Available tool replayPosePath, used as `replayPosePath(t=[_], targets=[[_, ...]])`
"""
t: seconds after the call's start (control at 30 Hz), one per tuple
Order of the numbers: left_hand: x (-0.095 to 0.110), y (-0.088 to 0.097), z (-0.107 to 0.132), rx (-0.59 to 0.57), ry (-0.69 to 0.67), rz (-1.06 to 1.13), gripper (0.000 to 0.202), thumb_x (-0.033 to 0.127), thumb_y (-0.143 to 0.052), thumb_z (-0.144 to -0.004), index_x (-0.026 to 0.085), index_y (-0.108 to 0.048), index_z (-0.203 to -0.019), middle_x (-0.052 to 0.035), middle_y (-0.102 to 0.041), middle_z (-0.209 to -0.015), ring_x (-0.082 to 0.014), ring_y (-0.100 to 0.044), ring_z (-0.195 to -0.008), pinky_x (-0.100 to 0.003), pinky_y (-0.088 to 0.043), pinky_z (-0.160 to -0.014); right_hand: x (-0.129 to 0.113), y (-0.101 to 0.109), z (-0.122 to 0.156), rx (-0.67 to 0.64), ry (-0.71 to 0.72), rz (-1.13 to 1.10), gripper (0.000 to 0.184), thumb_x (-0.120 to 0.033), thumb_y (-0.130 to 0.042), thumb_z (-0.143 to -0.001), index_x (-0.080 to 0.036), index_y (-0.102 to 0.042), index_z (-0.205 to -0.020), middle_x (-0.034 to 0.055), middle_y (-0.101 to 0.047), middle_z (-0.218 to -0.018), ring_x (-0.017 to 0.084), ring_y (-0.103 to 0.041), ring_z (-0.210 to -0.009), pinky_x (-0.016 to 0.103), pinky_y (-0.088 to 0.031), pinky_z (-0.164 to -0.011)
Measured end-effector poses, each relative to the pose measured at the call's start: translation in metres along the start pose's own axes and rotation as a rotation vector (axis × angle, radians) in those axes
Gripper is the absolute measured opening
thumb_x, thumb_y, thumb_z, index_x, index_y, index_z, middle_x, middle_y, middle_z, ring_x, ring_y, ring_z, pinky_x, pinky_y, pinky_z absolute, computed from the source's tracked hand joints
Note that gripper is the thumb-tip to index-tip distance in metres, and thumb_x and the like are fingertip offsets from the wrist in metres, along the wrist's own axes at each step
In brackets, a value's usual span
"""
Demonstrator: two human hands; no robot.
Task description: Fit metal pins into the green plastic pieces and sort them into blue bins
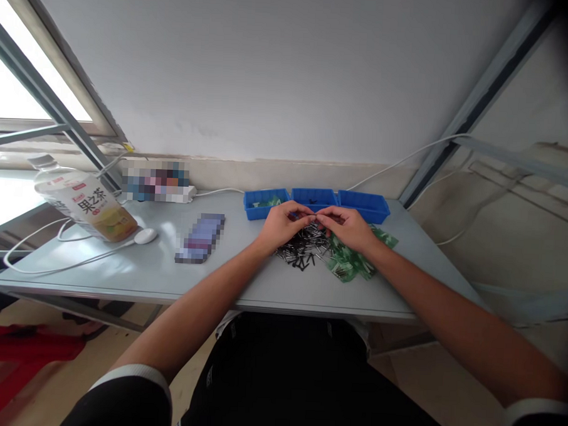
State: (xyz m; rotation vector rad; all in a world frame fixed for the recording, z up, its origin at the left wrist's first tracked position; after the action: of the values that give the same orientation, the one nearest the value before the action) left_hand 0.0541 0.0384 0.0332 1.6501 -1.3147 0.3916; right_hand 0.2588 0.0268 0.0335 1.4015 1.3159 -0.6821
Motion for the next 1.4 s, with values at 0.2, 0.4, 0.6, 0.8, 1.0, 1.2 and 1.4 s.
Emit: replayPosePath(t=[0.2, 0.4, 0.6, 0.8, 1.0, 1.2, 1.4], targets=[[0.004, -0.001, -0.001, -0.041, -0.046, 0.062, 0.025, 0.041, -0.067, -0.101, 0.022, -0.082, -0.109, -0.0074, -0.080, -0.118, -0.0221, -0.073, -0.111, -0.034, -0.058, -0.093, 0.006, -0.001, -0.001, -0.027, 0.005, -0.002, 0.044, -0.065, -0.075, -0.087, -0.022, -0.081, -0.093, 0.0064, -0.078, -0.086, 0.023, -0.071, -0.075, 0.036, -0.062, -0.066], [0.000, -0.003, 0.000, -0.050, 0.034, 0.106, 0.036, 0.043, -0.062, -0.104, 0.022, -0.077, -0.129, -0.0065, -0.082, -0.114, -0.0220, -0.078, -0.096, -0.036, -0.062, -0.090, 0.009, -0.001, -0.003, -0.041, 0.009, 0.013, 0.043, -0.065, -0.075, -0.088, -0.023, -0.080, -0.092, 0.0065, -0.078, -0.086, 0.024, -0.072, -0.079, 0.036, -0.062, -0.066], [-0.007, -0.003, 0.000, -0.021, 0.047, 0.080, 0.034, 0.041, -0.074, -0.096, 0.022, -0.080, -0.124, -0.0060, -0.082, -0.101, -0.0222, -0.076, -0.092, -0.035, -0.061, -0.086, 0.008, 0.000, -0.003, 0.005, -0.003, -0.012, 0.041, -0.062, -0.076, -0.087, -0.022, -0.077, -0.095, 0.0065, -0.077, -0.085, 0.023, -0.071, -0.077, 0.036, -0.061, -0.064], [-0.002, -0.001, -0.002, -0.020, -0.038, -0.051, 0.020, 0.033, -0.075, -0.094, 0.025, -0.085, -0.110, -0.0068, -0.077, -0.104, -0.0200, -0.072, -0.094, -0.035, -0.059, -0.087, 0.012, 0.000, -0.003, 0.034, -0.005, -0.034, 0.038, -0.058, -0.078, -0.087, -0.023, -0.075, -0.100, 0.0066, -0.077, -0.089, 0.023, -0.071, -0.076, 0.035, -0.060, -0.062], [-0.001, -0.005, 0.000, -0.041, 0.028, 0.069, 0.029, 0.024, -0.081, -0.086, 0.019, -0.079, -0.114, -0.0053, -0.078, -0.096, -0.0172, -0.072, -0.085, -0.032, -0.060, -0.082, 0.012, -0.001, -0.003, 0.007, 0.034, -0.023, 0.036, -0.056, -0.081, -0.085, -0.023, -0.077, -0.099, 0.0068, -0.077, -0.092, 0.024, -0.071, -0.082, 0.035, -0.062, -0.064], [-0.001, -0.006, 0.000, -0.053, 0.049, 0.146, 0.027, 0.027, -0.083, -0.085, 0.018, -0.077, -0.110, -0.0060, -0.079, -0.096, -0.0169, -0.072, -0.085, -0.034, -0.061, -0.084, 0.015, -0.001, -0.003, -0.013, 0.008, 0.009, 0.033, -0.054, -0.078, -0.086, -0.022, -0.076, -0.094, 0.0058, -0.077, -0.088, 0.021, -0.069, -0.073, 0.035, -0.061, -0.063], [-0.010, -0.011, -0.001, -0.075, 0.061, 0.332, 0.033, 0.028, -0.082, -0.086, 0.014, -0.072, -0.114, -0.0113, -0.078, -0.102, -0.0179, -0.075, -0.092, -0.037, -0.064, -0.091, 0.019, 0.001, -0.005, -0.056, 0.017, 0.073, 0.035, -0.055, -0.077, -0.086, -0.022, -0.079, -0.099, 0.0067, -0.080, -0.094, 0.023, -0.073, -0.079, 0.040, -0.063, -0.075]])
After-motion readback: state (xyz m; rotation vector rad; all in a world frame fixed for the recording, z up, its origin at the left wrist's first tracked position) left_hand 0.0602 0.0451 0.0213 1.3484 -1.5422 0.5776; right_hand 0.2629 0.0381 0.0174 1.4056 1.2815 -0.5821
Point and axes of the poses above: each hand's wrist, its own z-axis away from the middle knuckle, its own y-axis out of the back of the hand, x = y × z, the point moved 3 cm from there along -z, towards the middle knuckle
